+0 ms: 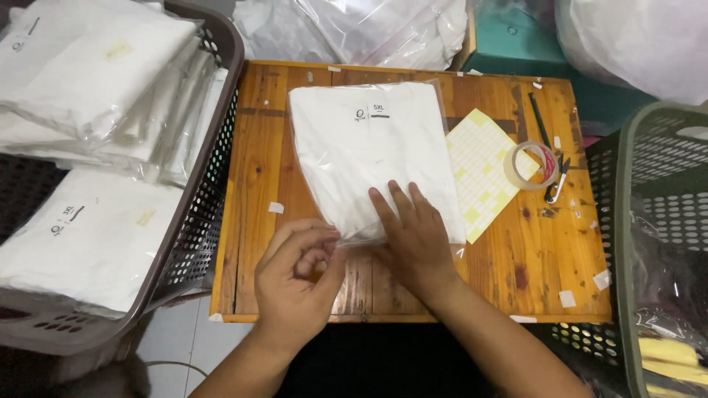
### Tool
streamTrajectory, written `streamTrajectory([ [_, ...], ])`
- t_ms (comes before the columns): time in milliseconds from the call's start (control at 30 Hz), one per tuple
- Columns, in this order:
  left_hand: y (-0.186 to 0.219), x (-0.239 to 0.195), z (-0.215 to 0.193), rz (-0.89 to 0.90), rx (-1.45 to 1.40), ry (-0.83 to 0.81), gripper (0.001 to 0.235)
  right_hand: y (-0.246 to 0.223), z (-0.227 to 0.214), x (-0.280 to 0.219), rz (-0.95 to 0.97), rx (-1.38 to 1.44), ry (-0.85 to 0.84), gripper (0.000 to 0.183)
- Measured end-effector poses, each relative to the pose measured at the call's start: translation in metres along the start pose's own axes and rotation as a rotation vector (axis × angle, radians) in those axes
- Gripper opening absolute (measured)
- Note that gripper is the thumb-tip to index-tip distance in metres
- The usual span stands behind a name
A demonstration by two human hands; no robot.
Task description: Folding a white t-shirt and sealing it inside a clear plastic bag using adhesive tape.
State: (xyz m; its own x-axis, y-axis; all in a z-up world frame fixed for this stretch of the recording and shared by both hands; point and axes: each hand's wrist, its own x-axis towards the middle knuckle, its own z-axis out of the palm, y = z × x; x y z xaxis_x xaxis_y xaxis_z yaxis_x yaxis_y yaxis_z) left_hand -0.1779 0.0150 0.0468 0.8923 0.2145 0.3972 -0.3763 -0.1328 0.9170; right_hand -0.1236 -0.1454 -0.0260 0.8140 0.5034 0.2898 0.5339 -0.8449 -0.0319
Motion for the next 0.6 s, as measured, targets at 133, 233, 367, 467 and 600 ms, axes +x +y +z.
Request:
streamTrajectory([
  [133, -0.011, 0.006, 0.002, 0.034, -0.071, -0.072, 0.020, 0.017, 0.003, 0.006, -0.103, 0.118, 0.290, 0.045],
  [233, -0.042, 0.012, 0.005, 0.151, -0.168, -0.013, 0.042, 0.028, -0.012, 0.013, -0.103, 0.236, 0.368, 0.035],
  [367, -0.068, 0.028, 0.000, -0.265, -0.196, 0.098, 0.040, 0.046, -0.028, 0.016, 0.198, 0.475, 0.322, 0.036],
  [467, -0.068, 0.047, -0.010, -0.470, 0.006, -0.094, 0.063, 0.053, -0.054, 0.015, 0.281, 0.676, 0.348, 0.036],
  [600, -0.047, 0.082, -0.017, -0.430, 0.042, -0.275, 0.091, 0.065, -0.069, 0.010, 0.460, 1.117, 0.408, 0.040],
])
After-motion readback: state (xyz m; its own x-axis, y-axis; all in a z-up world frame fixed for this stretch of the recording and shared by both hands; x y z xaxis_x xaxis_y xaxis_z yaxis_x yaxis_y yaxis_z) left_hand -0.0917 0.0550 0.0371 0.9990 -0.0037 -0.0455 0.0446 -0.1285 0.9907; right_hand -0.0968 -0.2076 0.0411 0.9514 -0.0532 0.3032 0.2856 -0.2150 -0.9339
